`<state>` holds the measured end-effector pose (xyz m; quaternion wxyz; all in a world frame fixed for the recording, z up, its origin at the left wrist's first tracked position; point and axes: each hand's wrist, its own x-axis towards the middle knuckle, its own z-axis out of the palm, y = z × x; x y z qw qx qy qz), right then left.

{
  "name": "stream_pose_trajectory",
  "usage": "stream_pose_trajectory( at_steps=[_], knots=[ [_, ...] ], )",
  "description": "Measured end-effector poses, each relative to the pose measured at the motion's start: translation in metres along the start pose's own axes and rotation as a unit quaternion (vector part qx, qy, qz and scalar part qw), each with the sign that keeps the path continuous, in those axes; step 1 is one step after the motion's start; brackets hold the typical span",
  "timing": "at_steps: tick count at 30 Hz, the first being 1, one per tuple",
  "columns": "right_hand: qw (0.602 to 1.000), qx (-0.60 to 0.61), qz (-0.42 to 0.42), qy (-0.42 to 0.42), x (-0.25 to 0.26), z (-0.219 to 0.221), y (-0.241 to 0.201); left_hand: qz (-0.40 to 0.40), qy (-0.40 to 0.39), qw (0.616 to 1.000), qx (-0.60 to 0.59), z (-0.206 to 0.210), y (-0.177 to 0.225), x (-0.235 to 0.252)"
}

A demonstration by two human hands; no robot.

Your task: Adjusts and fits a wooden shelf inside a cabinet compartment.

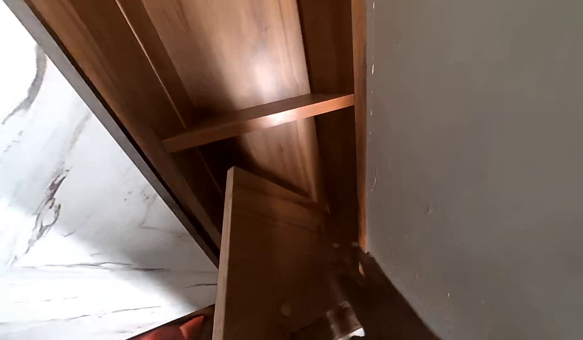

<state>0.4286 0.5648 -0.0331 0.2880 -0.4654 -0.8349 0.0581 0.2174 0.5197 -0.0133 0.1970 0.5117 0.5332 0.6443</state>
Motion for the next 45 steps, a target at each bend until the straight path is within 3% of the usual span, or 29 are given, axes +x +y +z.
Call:
stream_pose_trajectory(
  at_steps=[4, 7, 11, 18, 23, 30, 35, 40, 45],
  knots=[
    [0.981, -0.062, 0.000, 0.186, 0.032, 0.077, 0.023, -0.023, 0.009, 0.997, -0.071, 0.014, -0.017, 0.045],
    [0.954, -0.038, -0.038, 0.296, 0.066, 0.082, 0.046, -0.107, 0.057, 0.970, -0.212, 0.046, 0.001, 0.074],
    [0.941, -0.043, -0.041, 0.332, 0.107, 0.070, 0.056, -0.090, 0.044, 0.953, -0.287, 0.062, -0.003, 0.111],
    [0.957, -0.088, -0.009, 0.277, 0.159, 0.077, 0.078, -0.204, 0.067, 0.922, -0.322, 0.091, -0.047, 0.158],
    [0.956, -0.135, -0.033, 0.260, 0.162, 0.091, 0.083, -0.275, 0.091, 0.880, -0.376, 0.092, -0.091, 0.152],
    [0.966, -0.115, -0.025, 0.229, 0.159, 0.086, 0.085, -0.306, 0.106, 0.864, -0.385, 0.093, -0.083, 0.146],
    [0.982, -0.146, 0.065, 0.101, 0.164, 0.078, 0.084, -0.323, 0.109, 0.859, -0.381, 0.093, -0.092, 0.147],
    [0.979, -0.160, 0.083, 0.090, 0.153, 0.066, 0.072, -0.325, 0.114, 0.860, -0.376, 0.085, -0.060, 0.144],
    [0.968, -0.197, 0.050, 0.148, 0.141, 0.083, 0.074, -0.334, 0.115, 0.849, -0.392, 0.083, -0.081, 0.128]
  ],
)
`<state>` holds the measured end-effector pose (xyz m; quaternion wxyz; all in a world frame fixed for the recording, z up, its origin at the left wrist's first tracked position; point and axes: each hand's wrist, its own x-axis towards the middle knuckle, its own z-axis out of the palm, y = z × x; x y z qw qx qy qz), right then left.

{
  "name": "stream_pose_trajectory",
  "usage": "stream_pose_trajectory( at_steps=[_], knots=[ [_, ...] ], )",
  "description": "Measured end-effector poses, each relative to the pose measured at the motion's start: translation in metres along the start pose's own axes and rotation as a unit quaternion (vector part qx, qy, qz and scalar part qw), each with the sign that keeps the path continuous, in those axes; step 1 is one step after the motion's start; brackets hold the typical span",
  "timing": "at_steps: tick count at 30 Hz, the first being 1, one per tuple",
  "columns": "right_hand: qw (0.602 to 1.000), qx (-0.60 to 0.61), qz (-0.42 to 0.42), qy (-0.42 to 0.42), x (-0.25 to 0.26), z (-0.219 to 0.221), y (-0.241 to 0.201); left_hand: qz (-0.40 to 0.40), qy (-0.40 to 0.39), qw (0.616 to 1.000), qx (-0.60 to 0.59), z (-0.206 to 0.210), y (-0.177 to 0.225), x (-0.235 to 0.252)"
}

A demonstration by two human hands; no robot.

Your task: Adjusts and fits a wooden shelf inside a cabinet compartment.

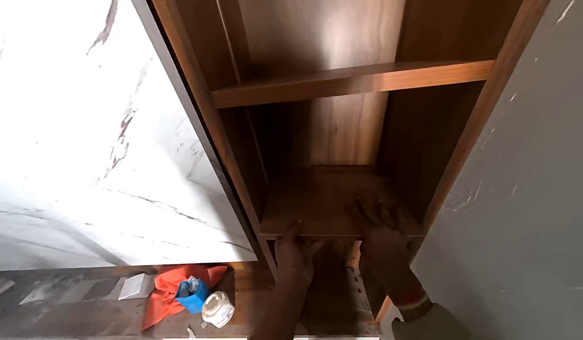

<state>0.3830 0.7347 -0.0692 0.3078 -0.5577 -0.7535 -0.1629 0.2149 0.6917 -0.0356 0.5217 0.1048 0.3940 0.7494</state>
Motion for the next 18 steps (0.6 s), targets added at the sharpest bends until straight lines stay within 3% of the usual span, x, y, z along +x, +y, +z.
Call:
stream_pose_trajectory(
  at_steps=[12, 18],
  knots=[
    [0.998, 0.040, -0.016, -0.052, 0.000, 0.009, 0.007, -0.042, -0.005, 0.999, 0.019, -0.006, -0.008, 0.010],
    [0.995, 0.043, 0.003, -0.094, 0.009, 0.012, 0.006, -0.022, 0.001, 0.999, 0.040, -0.006, -0.012, 0.021]
  ],
)
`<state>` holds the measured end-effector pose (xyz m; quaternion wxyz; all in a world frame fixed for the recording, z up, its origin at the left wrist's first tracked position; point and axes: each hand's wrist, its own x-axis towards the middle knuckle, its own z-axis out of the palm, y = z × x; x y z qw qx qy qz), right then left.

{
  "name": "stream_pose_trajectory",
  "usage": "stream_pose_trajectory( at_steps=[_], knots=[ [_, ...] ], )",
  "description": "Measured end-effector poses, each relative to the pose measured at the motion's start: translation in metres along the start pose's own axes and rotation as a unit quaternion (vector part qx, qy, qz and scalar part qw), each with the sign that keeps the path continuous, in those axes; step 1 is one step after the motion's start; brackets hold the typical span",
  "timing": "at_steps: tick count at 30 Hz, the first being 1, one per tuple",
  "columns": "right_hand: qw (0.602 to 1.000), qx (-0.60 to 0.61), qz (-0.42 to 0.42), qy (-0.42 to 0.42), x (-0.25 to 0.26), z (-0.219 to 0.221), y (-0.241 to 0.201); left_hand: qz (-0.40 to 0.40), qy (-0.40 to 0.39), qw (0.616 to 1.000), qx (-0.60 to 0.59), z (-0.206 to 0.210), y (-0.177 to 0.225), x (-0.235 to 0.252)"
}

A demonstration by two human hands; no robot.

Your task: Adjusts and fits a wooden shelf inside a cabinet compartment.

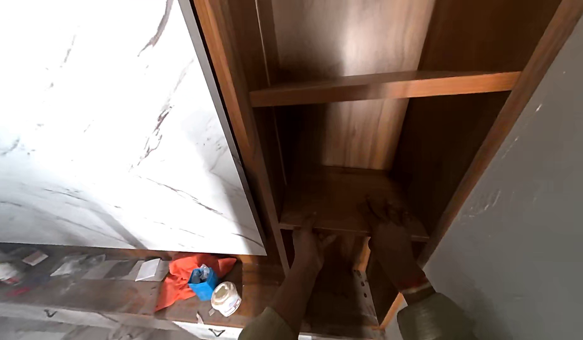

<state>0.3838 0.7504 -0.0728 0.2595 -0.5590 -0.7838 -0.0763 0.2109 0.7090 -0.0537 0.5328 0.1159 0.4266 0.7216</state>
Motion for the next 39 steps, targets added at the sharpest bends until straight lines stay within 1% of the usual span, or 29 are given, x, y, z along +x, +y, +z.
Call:
stream_pose_trajectory(
  at_steps=[2, 5, 7, 9, 11, 15, 17, 19, 23, 27, 31, 33, 35, 37, 39],
  knots=[
    [1.000, -0.016, -0.001, -0.002, 0.004, 0.000, 0.000, 0.006, 0.008, 1.000, 0.002, 0.004, 0.000, 0.000],
    [0.999, -0.010, -0.017, 0.027, 0.003, 0.003, 0.003, 0.001, -0.004, 1.000, -0.012, 0.004, 0.002, -0.001],
    [0.999, 0.004, -0.025, 0.044, -0.002, 0.004, 0.002, -0.008, -0.011, 1.000, -0.028, 0.000, 0.004, -0.004],
    [0.999, 0.001, -0.022, 0.044, -0.006, 0.001, 0.000, -0.015, -0.009, 0.999, -0.035, -0.001, 0.007, -0.007],
    [0.998, -0.009, -0.024, 0.055, -0.014, 0.005, 0.000, -0.021, -0.006, 0.999, -0.036, -0.007, 0.002, -0.007],
    [0.998, -0.031, -0.021, 0.054, -0.011, 0.007, -0.002, -0.002, -0.004, 1.000, -0.027, -0.007, -0.001, 0.000],
    [0.999, -0.023, -0.012, 0.030, -0.007, 0.006, -0.002, 0.012, -0.004, 1.000, -0.016, -0.005, -0.002, 0.001],
    [1.000, -0.008, -0.012, 0.024, -0.005, 0.004, -0.003, 0.010, -0.001, 1.000, -0.009, -0.002, -0.001, -0.001],
    [0.999, -0.004, -0.024, 0.038, -0.010, 0.004, 0.000, -0.014, -0.001, 1.000, -0.028, -0.002, 0.002, -0.014],
    [0.999, -0.002, -0.011, 0.038, -0.009, 0.000, -0.003, -0.003, 0.007, 1.000, -0.029, -0.001, 0.001, -0.008],
    [0.999, 0.009, -0.019, 0.045, 0.000, 0.006, -0.002, 0.015, 0.020, 1.000, -0.012, 0.004, -0.001, 0.002],
    [0.999, -0.002, -0.022, 0.038, 0.002, 0.007, -0.001, 0.009, 0.025, 1.000, -0.008, 0.005, -0.001, 0.003],
    [0.999, -0.017, -0.027, 0.032, 0.011, 0.004, 0.001, 0.002, 0.019, 1.000, -0.008, 0.010, 0.005, 0.005],
    [0.999, -0.022, -0.030, 0.020, 0.008, 0.004, 0.003, -0.008, 0.011, 1.000, -0.006, 0.008, 0.005, 0.002],
    [0.998, -0.018, -0.039, 0.039, 0.001, 0.006, 0.006, -0.014, -0.001, 1.000, -0.012, 0.005, 0.004, -0.003]
  ],
)
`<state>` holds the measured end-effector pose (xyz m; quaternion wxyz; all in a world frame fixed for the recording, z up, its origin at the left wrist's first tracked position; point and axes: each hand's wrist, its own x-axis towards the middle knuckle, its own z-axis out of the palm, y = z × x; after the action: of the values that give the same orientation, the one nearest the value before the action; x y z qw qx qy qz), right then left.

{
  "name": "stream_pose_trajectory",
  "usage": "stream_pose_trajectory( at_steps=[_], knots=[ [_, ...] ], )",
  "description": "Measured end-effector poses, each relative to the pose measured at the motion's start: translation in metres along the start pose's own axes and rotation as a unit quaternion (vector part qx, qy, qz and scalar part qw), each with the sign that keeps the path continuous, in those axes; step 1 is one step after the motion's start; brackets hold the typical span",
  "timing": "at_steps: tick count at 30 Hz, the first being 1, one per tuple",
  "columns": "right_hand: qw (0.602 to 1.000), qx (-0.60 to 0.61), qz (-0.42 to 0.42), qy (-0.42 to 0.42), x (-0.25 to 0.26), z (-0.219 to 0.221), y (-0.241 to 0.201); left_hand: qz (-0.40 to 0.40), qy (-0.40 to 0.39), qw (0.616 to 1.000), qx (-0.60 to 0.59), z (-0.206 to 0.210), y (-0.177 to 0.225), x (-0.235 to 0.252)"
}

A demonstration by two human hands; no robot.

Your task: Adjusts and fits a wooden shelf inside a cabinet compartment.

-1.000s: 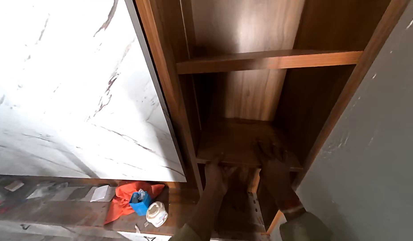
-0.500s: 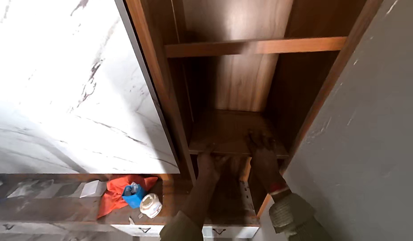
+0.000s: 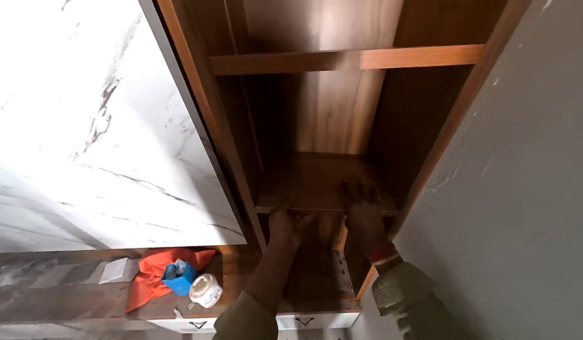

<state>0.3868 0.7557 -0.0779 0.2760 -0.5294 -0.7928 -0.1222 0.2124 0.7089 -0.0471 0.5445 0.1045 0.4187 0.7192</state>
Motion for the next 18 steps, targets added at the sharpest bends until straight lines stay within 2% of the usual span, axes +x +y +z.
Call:
stream_pose_trajectory(
  at_steps=[4, 8, 14, 18],
  knots=[
    [1.000, 0.005, 0.018, 0.011, -0.005, -0.006, -0.005, 0.009, -0.001, 1.000, -0.016, -0.001, 0.002, -0.004],
    [0.997, 0.007, 0.017, 0.074, -0.019, 0.012, -0.006, 0.019, 0.000, 1.000, -0.012, -0.015, -0.011, -0.003],
    [1.000, 0.013, 0.009, 0.014, -0.002, -0.003, -0.005, 0.052, 0.029, 0.998, 0.021, 0.003, -0.005, -0.001],
    [1.000, 0.007, -0.004, -0.022, 0.010, -0.014, -0.003, 0.030, 0.043, 0.998, 0.027, 0.014, 0.006, -0.005]
  ],
)
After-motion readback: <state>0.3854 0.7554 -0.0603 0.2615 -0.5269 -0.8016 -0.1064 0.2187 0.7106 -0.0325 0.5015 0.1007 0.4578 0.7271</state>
